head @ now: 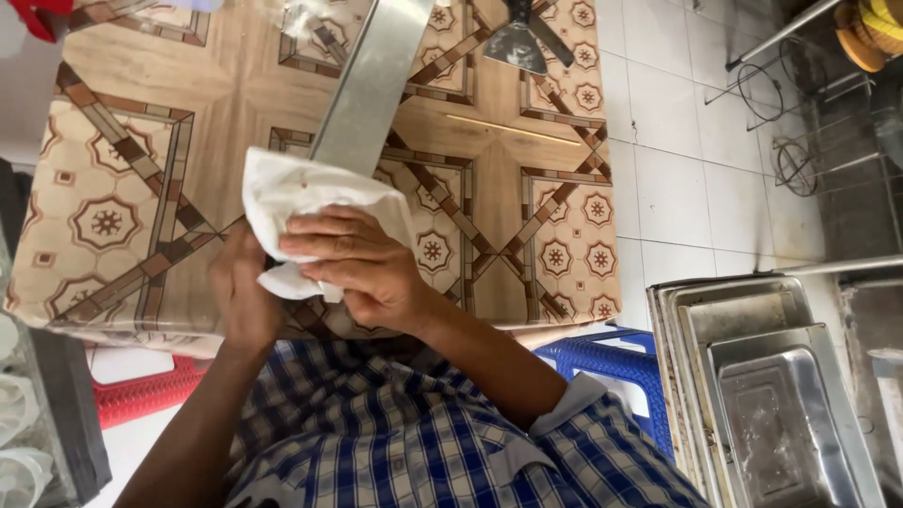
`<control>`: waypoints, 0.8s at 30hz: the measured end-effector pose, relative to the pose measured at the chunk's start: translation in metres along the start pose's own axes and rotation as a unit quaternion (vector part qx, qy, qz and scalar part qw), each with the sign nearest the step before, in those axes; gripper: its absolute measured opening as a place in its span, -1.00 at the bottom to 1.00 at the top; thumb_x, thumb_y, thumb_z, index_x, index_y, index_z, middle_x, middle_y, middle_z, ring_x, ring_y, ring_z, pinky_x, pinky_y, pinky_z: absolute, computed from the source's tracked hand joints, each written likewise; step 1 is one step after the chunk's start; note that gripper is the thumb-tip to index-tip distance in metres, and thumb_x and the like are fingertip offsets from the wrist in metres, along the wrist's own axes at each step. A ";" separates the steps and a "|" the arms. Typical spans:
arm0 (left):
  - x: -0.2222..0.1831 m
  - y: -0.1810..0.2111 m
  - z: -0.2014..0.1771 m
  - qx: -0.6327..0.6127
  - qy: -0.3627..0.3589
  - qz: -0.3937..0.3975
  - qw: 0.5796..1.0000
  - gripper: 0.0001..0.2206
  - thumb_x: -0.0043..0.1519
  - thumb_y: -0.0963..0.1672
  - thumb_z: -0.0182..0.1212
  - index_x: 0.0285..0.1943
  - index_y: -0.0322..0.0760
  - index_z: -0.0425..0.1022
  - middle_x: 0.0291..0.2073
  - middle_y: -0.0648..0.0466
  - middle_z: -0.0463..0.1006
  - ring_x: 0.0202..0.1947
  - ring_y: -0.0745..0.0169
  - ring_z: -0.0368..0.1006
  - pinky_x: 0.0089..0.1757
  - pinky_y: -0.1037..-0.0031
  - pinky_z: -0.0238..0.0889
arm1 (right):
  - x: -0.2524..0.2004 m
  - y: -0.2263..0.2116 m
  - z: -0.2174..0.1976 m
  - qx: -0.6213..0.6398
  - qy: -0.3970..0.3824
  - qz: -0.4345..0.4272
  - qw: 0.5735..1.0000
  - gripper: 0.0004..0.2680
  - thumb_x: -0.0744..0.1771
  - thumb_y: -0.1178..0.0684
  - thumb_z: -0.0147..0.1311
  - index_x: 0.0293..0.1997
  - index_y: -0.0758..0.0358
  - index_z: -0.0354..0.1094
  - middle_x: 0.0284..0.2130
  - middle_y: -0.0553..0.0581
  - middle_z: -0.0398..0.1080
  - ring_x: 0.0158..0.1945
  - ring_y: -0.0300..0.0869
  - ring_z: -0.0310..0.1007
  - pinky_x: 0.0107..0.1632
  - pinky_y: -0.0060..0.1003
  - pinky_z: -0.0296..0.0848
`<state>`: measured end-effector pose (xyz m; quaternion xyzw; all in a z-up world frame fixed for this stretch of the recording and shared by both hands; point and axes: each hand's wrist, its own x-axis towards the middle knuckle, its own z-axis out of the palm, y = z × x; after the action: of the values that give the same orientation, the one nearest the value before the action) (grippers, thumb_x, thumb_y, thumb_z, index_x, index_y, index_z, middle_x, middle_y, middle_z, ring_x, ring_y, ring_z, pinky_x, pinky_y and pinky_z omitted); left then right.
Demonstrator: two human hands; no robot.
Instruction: The person is cleaning residue from metal bread molds with a scraper and then wiping or greasing them with a cloth.
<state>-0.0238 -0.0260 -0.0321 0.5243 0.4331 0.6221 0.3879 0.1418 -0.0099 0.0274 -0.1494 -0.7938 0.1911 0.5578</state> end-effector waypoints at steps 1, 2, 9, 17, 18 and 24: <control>-0.002 -0.005 -0.010 0.031 -0.015 -0.007 0.999 -0.77 0.39 -0.15 -0.01 0.00 -0.42 0.55 -0.24 -0.12 0.57 -0.28 0.16 0.41 -0.20 0.33 0.29 | 0.000 -0.001 -0.004 0.083 0.012 0.021 0.996 -0.70 0.19 0.37 -0.21 -0.17 0.44 0.51 0.03 0.31 0.49 0.22 0.14 0.44 0.37 0.10 0.26; -0.002 -0.002 -0.010 0.029 -0.022 -0.002 0.999 -0.77 0.39 -0.15 -0.01 0.00 -0.42 0.55 -0.24 -0.12 0.57 -0.28 0.16 0.41 -0.20 0.33 0.29 | 0.002 -0.005 -0.013 0.076 0.017 0.018 0.997 -0.70 0.19 0.37 -0.21 -0.17 0.44 0.51 0.03 0.31 0.49 0.22 0.14 0.44 0.37 0.10 0.26; 0.000 0.008 0.000 0.140 -0.092 0.152 0.974 -0.84 0.35 -0.19 0.26 -0.25 -0.45 0.57 -0.39 -0.17 0.52 -0.34 -0.20 0.46 -0.28 0.26 0.30 | -0.010 0.002 -0.059 0.310 0.309 0.219 0.872 -0.77 0.21 0.48 0.04 -0.13 0.50 0.49 -0.15 0.46 0.53 -0.04 0.15 0.57 0.15 0.11 0.45; 0.062 0.134 0.046 0.013 -0.100 0.198 0.975 -0.77 0.43 -0.28 0.11 -0.33 -0.48 0.54 -0.72 -0.11 0.32 -0.70 0.22 0.14 -0.48 0.39 0.19 | 0.036 -0.037 -0.139 0.293 0.485 0.226 0.793 -0.73 0.24 0.37 0.18 0.03 0.45 0.45 -0.10 0.49 0.50 -0.07 0.15 0.61 0.10 0.10 0.57; 0.067 0.154 0.051 0.024 -0.116 0.214 0.970 -0.71 0.45 -0.27 0.10 -0.40 -0.37 0.32 -0.66 0.01 0.22 -0.65 0.27 0.09 -0.52 0.45 0.06 | 0.044 -0.047 -0.140 0.284 0.471 0.185 0.815 -0.78 0.27 0.39 0.16 0.00 0.45 0.48 -0.11 0.41 0.53 -0.04 0.12 0.59 0.08 0.02 0.59; 0.086 0.214 0.075 0.018 -0.175 0.220 0.959 -0.61 0.51 -0.23 0.03 -0.48 -0.27 0.15 -0.62 0.14 0.10 -0.63 0.36 0.03 -0.56 0.53 -0.12 | 0.093 -0.073 -0.136 0.074 0.300 -0.010 0.951 -0.80 0.40 0.30 0.09 0.14 0.25 0.44 0.05 0.14 0.44 0.19 -0.05 0.45 0.29 -0.11 0.56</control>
<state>0.0313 -0.0051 0.2029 0.7143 0.2431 0.5826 0.3020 0.2370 -0.0137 0.1805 -0.1506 -0.5749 0.1903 0.7814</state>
